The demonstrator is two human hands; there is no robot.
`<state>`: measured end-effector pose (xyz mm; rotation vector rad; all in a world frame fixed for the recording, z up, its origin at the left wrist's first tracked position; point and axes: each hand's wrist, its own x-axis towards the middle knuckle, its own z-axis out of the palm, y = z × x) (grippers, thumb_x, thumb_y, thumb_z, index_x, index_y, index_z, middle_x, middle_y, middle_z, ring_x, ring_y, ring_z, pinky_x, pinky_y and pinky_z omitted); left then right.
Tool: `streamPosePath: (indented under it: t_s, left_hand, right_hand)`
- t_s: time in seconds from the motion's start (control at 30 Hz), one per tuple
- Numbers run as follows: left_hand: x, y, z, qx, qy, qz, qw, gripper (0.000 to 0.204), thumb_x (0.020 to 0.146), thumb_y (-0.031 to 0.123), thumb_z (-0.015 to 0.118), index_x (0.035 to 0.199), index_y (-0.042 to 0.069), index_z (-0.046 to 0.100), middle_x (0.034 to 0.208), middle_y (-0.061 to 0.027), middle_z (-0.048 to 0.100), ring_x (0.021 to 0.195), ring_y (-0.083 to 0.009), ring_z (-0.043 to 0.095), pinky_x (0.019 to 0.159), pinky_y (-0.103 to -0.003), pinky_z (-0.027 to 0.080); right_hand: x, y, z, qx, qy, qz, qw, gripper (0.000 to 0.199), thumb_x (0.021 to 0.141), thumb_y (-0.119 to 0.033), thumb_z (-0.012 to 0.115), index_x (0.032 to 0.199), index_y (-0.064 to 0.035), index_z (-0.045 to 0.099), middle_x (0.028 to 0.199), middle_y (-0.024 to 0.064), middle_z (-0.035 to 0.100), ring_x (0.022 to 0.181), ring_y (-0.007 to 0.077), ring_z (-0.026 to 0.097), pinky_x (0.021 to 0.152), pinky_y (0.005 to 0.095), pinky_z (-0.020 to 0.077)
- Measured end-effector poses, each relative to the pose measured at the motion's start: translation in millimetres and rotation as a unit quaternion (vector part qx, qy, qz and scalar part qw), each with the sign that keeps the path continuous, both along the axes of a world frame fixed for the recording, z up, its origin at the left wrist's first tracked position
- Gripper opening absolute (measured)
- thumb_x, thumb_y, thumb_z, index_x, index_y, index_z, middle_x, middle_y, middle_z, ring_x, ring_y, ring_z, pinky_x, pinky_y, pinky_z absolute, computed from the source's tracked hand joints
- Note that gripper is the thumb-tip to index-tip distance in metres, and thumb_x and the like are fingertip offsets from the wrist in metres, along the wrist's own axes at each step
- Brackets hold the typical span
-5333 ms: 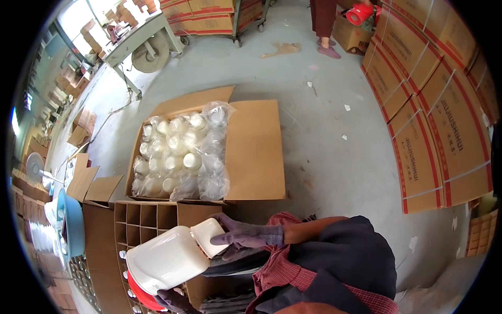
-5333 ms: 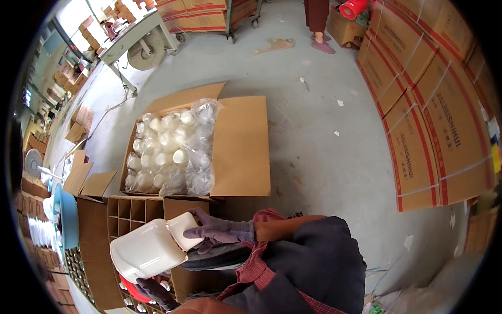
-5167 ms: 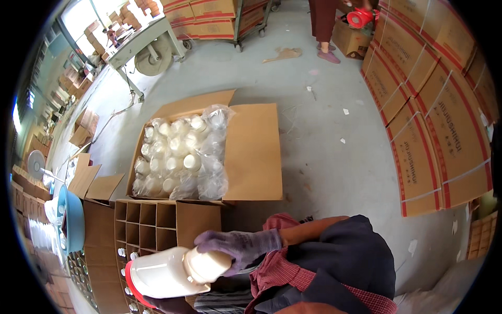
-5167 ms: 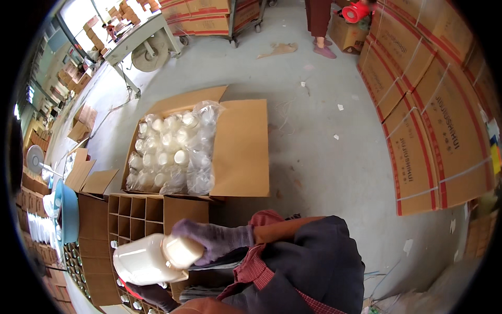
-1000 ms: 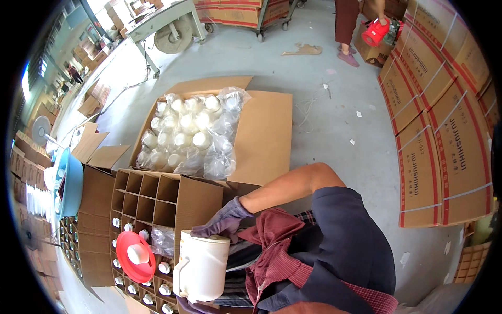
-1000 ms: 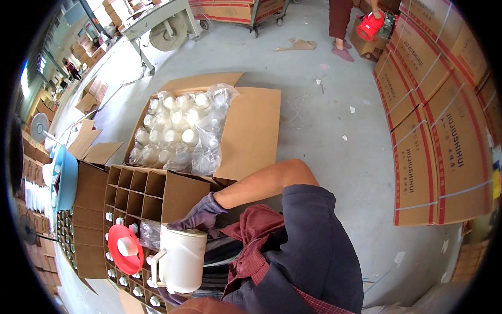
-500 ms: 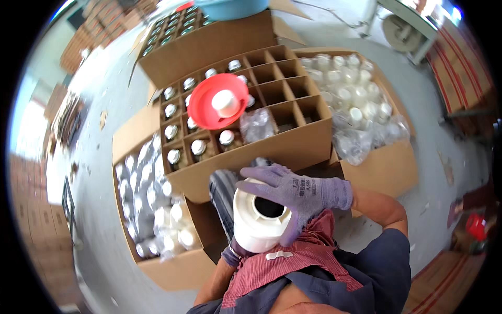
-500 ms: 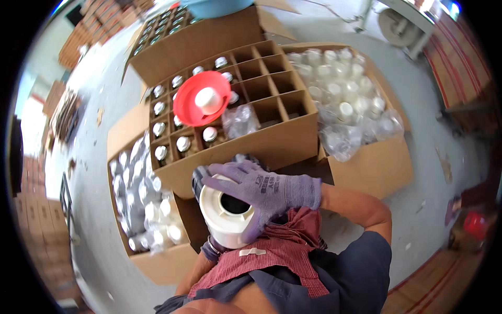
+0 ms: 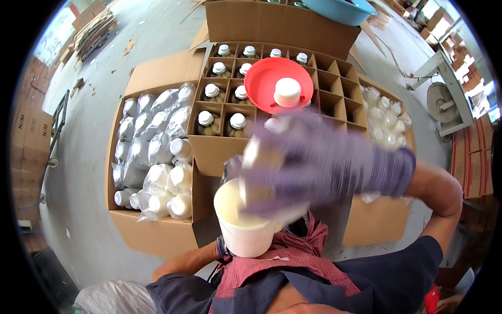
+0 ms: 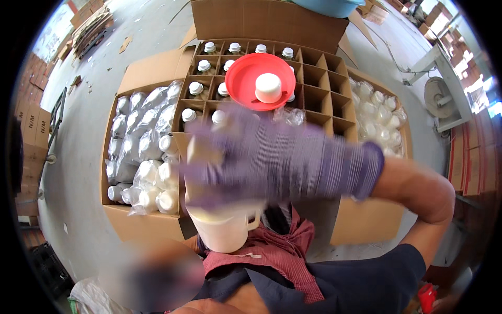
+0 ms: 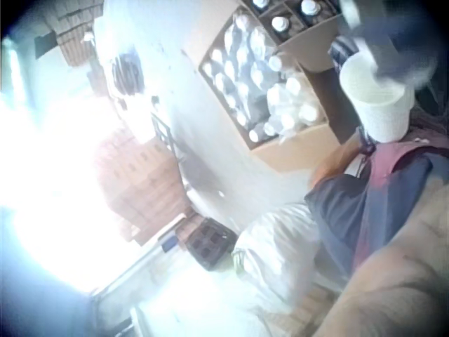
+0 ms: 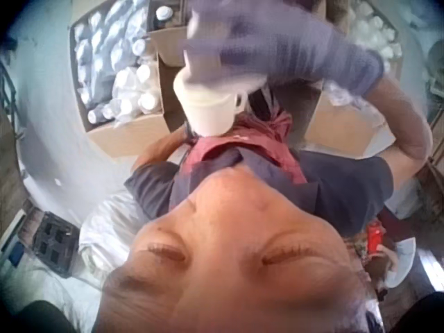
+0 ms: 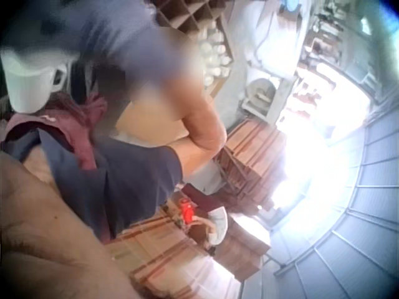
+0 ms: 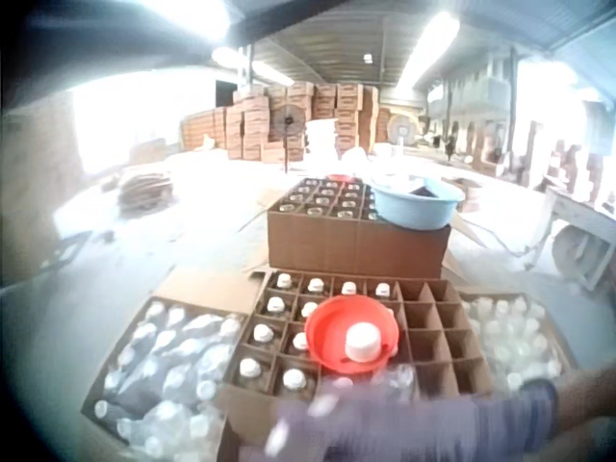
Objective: The person places white plastic bottles into a partitioned cardboard box, removes plastic bags from bottles, and arranges them in rows.
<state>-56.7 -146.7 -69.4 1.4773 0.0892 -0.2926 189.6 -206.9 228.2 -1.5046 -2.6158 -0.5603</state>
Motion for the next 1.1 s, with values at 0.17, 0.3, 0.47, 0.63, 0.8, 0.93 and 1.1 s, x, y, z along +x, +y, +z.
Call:
streamPosePath:
  t_s: [0.17,0.3,0.47,0.63,0.8,0.93,1.1]
  left_hand:
    - [-1.6,3.1,-12.6,-0.011,0.017,-0.022,1.0,0.035,0.094,0.027,0.055,0.123,0.007,0.057,0.113,-0.0139,0.065,0.101,-0.021,0.064,0.089,-0.036,0.051]
    - [-6.6,-3.0,-17.1,-0.012,0.026,-0.033,0.999,0.034,0.095,0.027,0.054,0.121,0.007,0.06,0.111,-0.0135,0.066,0.099,-0.0205,0.065,0.088,-0.035,0.052]
    - [-36.0,11.3,-22.3,0.036,0.088,-0.064,0.993,0.033,0.096,0.027,0.052,0.12,0.007,0.062,0.109,-0.0131,0.068,0.098,-0.0199,0.066,0.087,-0.035,0.053]
    - [-22.0,107.2,18.3,0.185,0.184,-0.228,0.938,0.029,0.097,0.027,0.053,0.112,0.006,0.065,0.097,-0.0093,0.07,0.083,-0.0164,0.067,0.075,-0.032,0.055]
    - [38.9,183.7,54.4,0.049,0.059,0.269,0.96,0.035,0.101,0.027,0.048,0.118,-0.001,0.059,0.094,-0.0058,0.067,0.081,-0.0161,0.066,0.077,-0.029,0.054]
    - [104.3,190.5,66.0,-0.255,-0.074,0.264,0.927,0.067,0.097,0.053,0.045,0.146,0.009,0.031,0.132,-0.0128,0.05,0.122,-0.0291,0.05,0.1,-0.054,0.044]
    - [156.0,197.4,74.4,-0.373,-0.078,0.289,0.878,0.077,0.09,0.061,0.04,0.147,0.01,0.03,0.135,-0.011,0.05,0.129,-0.0328,0.042,0.109,-0.059,0.025]
  right_hand:
    - [125.4,65.6,-79.4,-0.019,0.106,-0.27,0.957,0.112,0.053,-0.053,0.083,0.147,-0.0186,0.031,0.148,0.0186,0.03,0.132,0.0449,0.033,0.105,0.057,0.0368]
    - [179.2,102.9,-166.8,-0.076,0.099,-0.44,0.889,0.104,0.064,-0.061,0.075,0.146,-0.0154,0.032,0.146,0.0206,0.033,0.131,0.0455,0.035,0.104,0.0546,0.0352]
    - [117.2,143.4,-213.0,-0.122,0.142,-0.28,0.941,0.043,0.079,-0.04,0.065,0.109,-0.0092,0.058,0.112,0.0126,0.058,0.11,0.0261,0.056,0.082,0.0445,0.0505]
    - [67.7,149.2,-266.6,-0.192,0.187,-0.421,0.867,0.044,0.079,-0.033,0.069,0.112,-0.009,0.056,0.113,0.0155,0.055,0.102,0.0336,0.06,0.079,0.047,0.0548]
    - [80.1,138.0,-230.6,-0.03,0.179,-0.361,0.915,0.044,0.081,-0.039,0.067,0.111,-0.0087,0.055,0.107,0.0166,0.054,0.098,0.0344,0.061,0.074,0.044,0.0552]
    - [60.4,108.8,-107.6,0.123,0.29,-0.285,0.905,0.04,0.08,-0.034,0.07,0.105,-0.0059,0.055,0.094,0.013,0.055,0.084,0.0291,0.061,0.066,0.0406,0.0528]
    - [17.9,65.0,-105.5,0.239,0.353,-0.18,0.887,0.047,0.076,-0.022,0.075,0.114,-0.0044,0.054,0.1,0.0142,0.052,0.095,0.0322,0.055,0.08,0.0401,0.048]
